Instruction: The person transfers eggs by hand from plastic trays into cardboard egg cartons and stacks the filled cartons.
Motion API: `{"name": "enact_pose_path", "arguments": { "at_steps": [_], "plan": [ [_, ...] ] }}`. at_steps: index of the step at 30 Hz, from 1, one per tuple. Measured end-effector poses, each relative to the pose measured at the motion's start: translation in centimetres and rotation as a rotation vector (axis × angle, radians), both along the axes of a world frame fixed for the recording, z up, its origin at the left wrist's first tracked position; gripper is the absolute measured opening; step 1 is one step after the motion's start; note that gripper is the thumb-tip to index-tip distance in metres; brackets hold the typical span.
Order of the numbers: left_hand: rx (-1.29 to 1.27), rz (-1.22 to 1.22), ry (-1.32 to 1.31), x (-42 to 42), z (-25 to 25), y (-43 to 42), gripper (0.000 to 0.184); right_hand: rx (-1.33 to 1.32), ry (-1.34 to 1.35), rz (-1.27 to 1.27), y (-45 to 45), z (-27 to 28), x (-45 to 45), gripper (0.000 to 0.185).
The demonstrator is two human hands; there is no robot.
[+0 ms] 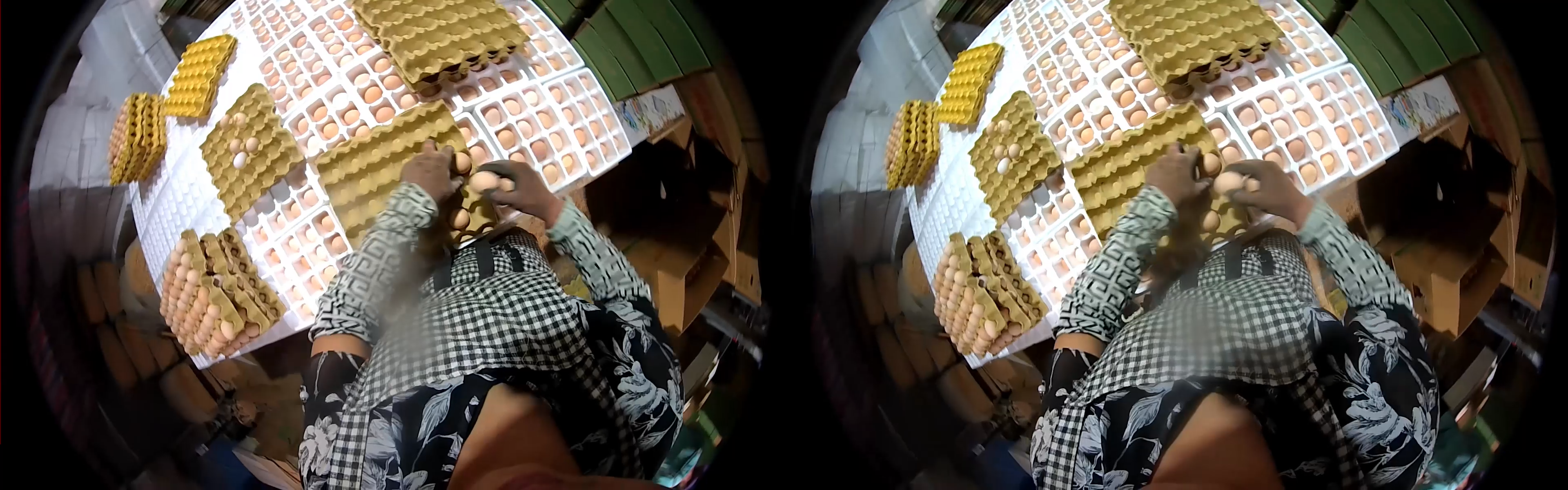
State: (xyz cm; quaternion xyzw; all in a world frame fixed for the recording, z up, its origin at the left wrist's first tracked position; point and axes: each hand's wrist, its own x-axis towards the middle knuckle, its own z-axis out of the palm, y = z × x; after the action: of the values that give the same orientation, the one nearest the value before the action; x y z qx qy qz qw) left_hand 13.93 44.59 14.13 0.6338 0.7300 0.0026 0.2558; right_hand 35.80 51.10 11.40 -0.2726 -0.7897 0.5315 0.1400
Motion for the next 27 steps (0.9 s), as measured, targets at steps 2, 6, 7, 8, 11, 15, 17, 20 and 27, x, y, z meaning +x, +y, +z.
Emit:
{"name": "enact_pose_path", "arguments": {
  "at_steps": [2,6,7,8,11,15,17,20,27],
  "plan": [
    [-0.099,-0.069,0.073,1.3,-0.7,1.4,0.051,-0.87,0.216,-0.292,0.5,3.8,1.6,0.048],
    [0.086,0.049,-0.011,1.6,-2.1,0.4,0.045,-0.424,0.146,0.052,1.8,2.2,1.7,0.052],
    [0.062,0.053,-0.024,1.6,-1.8,0.5,0.043,-0.06,-0.091,0.139,0.9,3.6,0.6,0.051],
    [0.064,0.083,-0.041,1.6,-2.2,0.6,0.044,0.323,-0.303,0.229,-0.7,5.2,-0.8,0.051],
    [0.285,0.303,-0.509,-0.5,-5.4,-0.5,0.042,0.638,-0.324,0.317,-5.3,2.0,-3.1,0.029],
    [0.309,1.043,-1.651,-2.6,-1.1,-3.8,0.039,0.769,-0.329,0.337,-6.3,0.1,-5.1,0.017],
    [0.391,1.103,-1.685,-4.1,1.0,-6.1,0.042,0.692,-0.347,0.358,-5.4,1.5,-5.6,0.017],
    [0.419,1.068,-1.426,-9.5,6.5,-11.9,0.041,0.467,-0.328,0.314,-4.4,3.3,-5.4,0.028],
    [0.587,0.89,-0.383,-37.5,15.2,-27.3,0.04,-0.437,-0.182,-0.155,-6.8,7.3,-12.6,0.046]
  ]
}}
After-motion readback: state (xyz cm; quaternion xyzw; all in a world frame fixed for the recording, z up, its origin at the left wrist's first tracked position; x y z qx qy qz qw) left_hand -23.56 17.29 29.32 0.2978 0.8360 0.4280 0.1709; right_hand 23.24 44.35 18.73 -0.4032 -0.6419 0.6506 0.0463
